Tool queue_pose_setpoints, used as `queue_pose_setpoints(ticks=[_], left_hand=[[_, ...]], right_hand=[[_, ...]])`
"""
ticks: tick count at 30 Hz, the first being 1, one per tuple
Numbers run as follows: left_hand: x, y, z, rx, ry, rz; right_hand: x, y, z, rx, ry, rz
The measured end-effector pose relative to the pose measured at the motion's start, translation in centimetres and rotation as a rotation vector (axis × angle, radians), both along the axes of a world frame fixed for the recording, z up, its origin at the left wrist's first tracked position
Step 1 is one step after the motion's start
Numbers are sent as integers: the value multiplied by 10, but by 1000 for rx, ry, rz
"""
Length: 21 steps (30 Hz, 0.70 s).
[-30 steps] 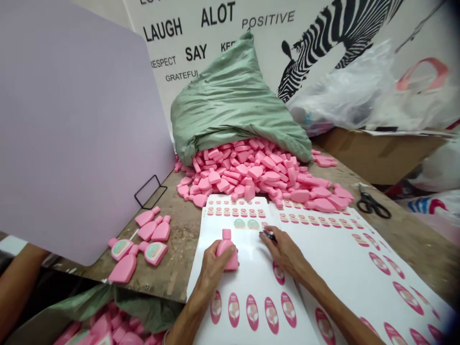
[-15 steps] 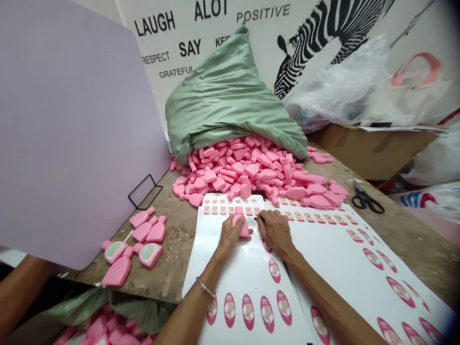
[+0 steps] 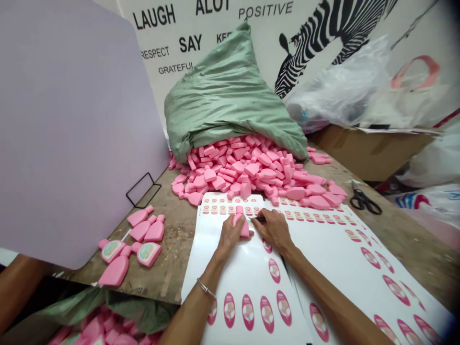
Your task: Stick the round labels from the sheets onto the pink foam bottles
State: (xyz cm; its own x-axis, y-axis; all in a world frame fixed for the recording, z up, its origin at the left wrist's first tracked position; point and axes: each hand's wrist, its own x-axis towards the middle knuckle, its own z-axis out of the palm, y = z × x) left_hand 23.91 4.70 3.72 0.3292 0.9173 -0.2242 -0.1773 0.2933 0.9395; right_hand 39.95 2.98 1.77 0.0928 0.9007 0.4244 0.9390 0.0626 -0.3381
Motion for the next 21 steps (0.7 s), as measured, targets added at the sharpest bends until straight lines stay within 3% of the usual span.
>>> queue_pose_setpoints(ticks=[6,13,21], left_hand=[[-2,0,-2,-3,-53,5],[-2,4,0,-50,-92,27],[-12,-20,26,-42,-242,5]], right_hand=[[-1,-6,2,96,108,31],[10,-10,22,29,737,-45],[-21,-36,51,-164,936,151]])
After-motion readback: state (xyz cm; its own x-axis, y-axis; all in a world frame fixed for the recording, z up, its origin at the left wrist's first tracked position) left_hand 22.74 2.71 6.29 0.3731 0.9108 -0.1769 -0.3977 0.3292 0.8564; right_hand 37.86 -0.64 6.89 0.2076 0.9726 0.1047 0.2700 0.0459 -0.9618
